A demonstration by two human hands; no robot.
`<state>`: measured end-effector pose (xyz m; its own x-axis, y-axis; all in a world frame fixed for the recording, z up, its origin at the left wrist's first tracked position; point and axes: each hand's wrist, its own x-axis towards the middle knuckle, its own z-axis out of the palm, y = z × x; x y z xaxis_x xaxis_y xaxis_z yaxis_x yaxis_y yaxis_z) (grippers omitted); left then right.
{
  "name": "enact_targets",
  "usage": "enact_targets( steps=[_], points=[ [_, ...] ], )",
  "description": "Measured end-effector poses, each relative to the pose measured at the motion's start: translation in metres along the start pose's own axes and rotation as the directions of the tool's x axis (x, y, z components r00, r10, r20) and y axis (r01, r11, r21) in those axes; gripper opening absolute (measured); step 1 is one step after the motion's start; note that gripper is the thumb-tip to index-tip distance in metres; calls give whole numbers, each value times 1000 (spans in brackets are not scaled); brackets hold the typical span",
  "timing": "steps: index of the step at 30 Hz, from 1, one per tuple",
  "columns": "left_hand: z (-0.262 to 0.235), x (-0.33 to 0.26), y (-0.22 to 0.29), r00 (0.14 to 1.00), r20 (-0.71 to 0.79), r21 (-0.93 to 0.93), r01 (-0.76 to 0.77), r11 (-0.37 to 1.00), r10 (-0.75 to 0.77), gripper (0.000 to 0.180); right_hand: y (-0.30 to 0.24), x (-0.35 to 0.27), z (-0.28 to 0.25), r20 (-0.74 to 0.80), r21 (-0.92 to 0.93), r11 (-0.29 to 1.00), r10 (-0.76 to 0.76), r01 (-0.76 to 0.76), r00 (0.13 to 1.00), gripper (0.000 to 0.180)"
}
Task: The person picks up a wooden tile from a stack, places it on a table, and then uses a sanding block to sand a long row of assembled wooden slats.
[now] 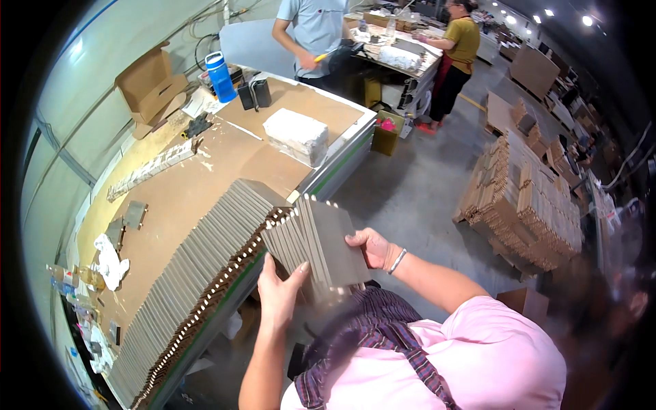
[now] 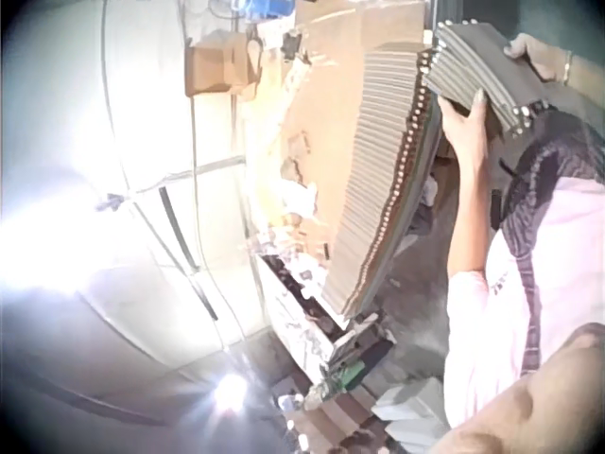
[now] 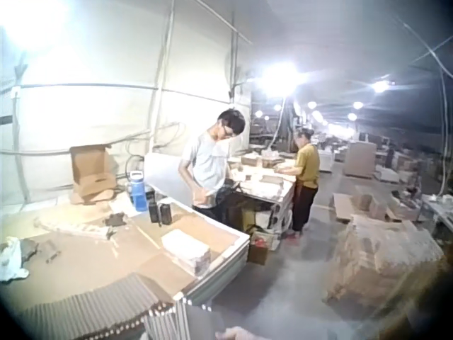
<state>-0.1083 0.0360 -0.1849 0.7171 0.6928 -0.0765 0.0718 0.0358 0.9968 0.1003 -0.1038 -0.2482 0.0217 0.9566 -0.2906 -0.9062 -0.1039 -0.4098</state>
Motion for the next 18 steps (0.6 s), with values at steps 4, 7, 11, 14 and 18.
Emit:
enact_targets(
  steps=[4, 7, 11, 14, 18],
  points=[
    [8, 64, 31, 990, -137, 111, -20, 994, 35, 84, -73, 61, -11, 101, -31, 999, 11, -8, 995, 46],
    [9, 117, 49, 986, -165, 78, -16, 997, 28, 84, -128, 118, -10, 146, -64, 998, -11, 21, 989, 44],
    [16, 180, 53, 969, -248, 56, 12, 998, 2, 72, -181, 187, -17, 160, -118, 986, 137, -119, 978, 39],
    [17, 212, 41, 942, -324, 37, 102, 994, -85, 54, -187, 231, -36, 162, -103, 968, 244, -229, 956, 39],
    [19, 234, 25, 902, -373, -45, 214, 976, -215, 40, -182, 258, -58, 124, -29, 929, 370, -370, 921, 38]
  ],
)
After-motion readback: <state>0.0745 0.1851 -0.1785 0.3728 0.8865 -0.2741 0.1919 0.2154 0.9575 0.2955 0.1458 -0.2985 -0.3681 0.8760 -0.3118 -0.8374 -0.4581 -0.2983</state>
